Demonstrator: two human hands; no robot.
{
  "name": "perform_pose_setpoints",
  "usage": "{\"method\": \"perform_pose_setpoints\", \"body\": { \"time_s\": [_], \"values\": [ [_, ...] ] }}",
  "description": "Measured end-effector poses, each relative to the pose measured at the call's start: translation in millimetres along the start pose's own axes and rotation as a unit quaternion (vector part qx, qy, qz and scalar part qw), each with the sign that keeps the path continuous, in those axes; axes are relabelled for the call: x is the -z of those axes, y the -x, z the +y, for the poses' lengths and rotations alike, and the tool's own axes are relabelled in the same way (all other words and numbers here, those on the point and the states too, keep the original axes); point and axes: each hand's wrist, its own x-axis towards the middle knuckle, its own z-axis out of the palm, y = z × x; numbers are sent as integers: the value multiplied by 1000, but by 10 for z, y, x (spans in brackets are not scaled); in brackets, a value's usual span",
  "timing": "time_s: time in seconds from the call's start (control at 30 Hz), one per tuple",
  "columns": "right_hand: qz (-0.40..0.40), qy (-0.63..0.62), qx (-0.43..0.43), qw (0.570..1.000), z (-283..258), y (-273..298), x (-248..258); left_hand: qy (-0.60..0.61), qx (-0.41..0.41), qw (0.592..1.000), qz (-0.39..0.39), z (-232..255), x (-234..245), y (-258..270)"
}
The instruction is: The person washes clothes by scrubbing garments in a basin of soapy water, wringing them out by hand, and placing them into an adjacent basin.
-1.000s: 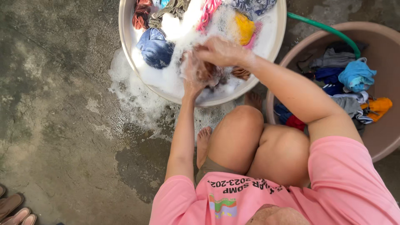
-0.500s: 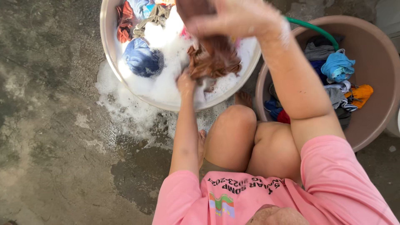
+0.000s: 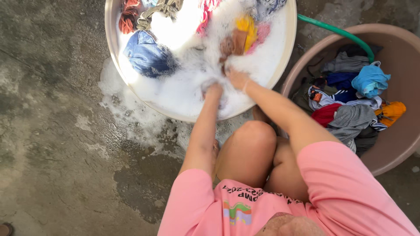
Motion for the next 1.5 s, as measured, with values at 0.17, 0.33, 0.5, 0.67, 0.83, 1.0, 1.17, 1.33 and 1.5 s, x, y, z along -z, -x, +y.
{"method": "perform_pose_setpoints", "body": {
  "time_s": [0.17,0.33,0.5,0.67,0.83,1.0,1.17,1.33,1.5],
  "values": [
    [-26,-67,-28,997,-206,-252,299,80,-6,992,-98,-139,-15,-12],
    [53,-172,-25,983,-752,148,1616,196,-20,978,-74,-548,-252,56],
    [173,-328,-18,928,-1375,1392,3418,277,-84,913,287,-44,-226,9],
    [512,-65,177,838,-1465,2396,4161,368,-87,847,374,21,-159,-199],
    [206,-453,26,867,-1259,2215,4034,721,-54,677,138,-350,-202,119],
    [73,-210,-32,974,-996,1387,3190,196,-31,959,202,-691,219,575],
    [-97,160,-205,961,-1022,1092,2683,396,-35,859,323,-71,1346,1708],
    [54,-284,62,955,-888,1108,2613,356,-242,753,498,505,2237,2722],
    [84,-451,192,867,-859,1525,3128,325,-257,800,434,549,2503,2976]
  ]
}}
